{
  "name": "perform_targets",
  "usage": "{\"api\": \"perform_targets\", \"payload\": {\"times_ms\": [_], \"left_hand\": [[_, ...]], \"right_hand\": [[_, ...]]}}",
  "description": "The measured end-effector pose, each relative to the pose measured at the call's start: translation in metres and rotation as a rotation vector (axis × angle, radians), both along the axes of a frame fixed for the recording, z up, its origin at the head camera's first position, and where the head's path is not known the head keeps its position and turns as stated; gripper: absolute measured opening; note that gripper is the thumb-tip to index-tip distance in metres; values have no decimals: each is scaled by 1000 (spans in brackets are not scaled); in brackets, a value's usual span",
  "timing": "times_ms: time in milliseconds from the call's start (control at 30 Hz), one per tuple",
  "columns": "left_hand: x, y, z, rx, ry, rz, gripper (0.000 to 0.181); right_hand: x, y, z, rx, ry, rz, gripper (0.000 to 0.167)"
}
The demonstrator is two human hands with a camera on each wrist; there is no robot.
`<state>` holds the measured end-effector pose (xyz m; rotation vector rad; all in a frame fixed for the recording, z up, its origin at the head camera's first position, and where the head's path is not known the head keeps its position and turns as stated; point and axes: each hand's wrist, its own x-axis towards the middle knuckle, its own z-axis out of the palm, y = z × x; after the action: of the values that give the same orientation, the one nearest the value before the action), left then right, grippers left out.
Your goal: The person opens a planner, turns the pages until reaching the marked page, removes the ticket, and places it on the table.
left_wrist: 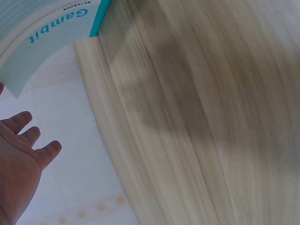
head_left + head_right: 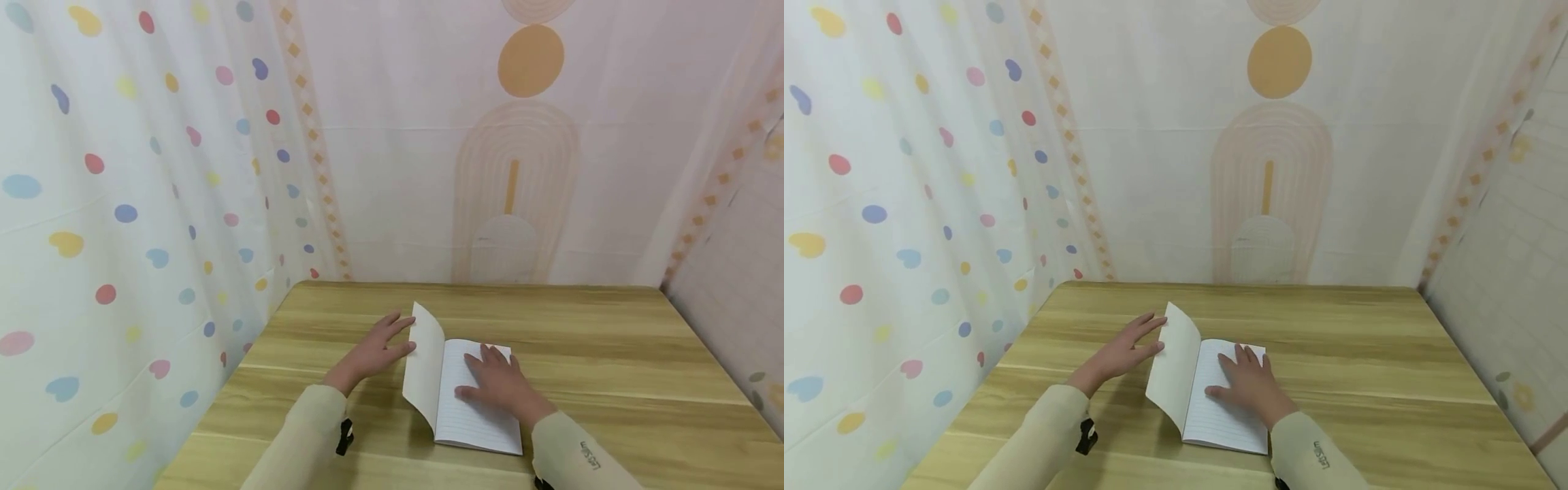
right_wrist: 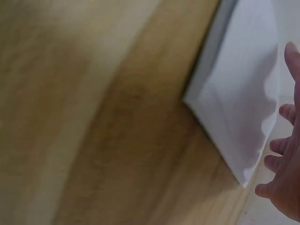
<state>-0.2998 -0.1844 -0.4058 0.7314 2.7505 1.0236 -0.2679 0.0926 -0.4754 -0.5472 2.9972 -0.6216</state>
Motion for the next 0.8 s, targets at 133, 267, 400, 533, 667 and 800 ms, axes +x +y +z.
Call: {"api": "perform_targets", "payload": {"times_ms": [133,267,400,533,667,800], "left_hand": [[-1,-10,-3,5,-8,9,56],[-2,-20,-8,-4,-30,34,57],[-2,-28,-15,-30,-58,49,66],[1,-33,-25,-30,-124,55,80],[3,-36,-41,-68,-162,74,89],[4,-37,-54,-197,-108,64,92]], "right_hand": [[5,7,-8,40,-22,-23,84],[7,13,-12,58,-27,-30,85],[8,20,-14,55,-19,-24,85],[9,27,-16,55,-8,-10,85],[9,36,-19,53,-7,6,87],[10,45,-23,48,-7,17,89]]}}
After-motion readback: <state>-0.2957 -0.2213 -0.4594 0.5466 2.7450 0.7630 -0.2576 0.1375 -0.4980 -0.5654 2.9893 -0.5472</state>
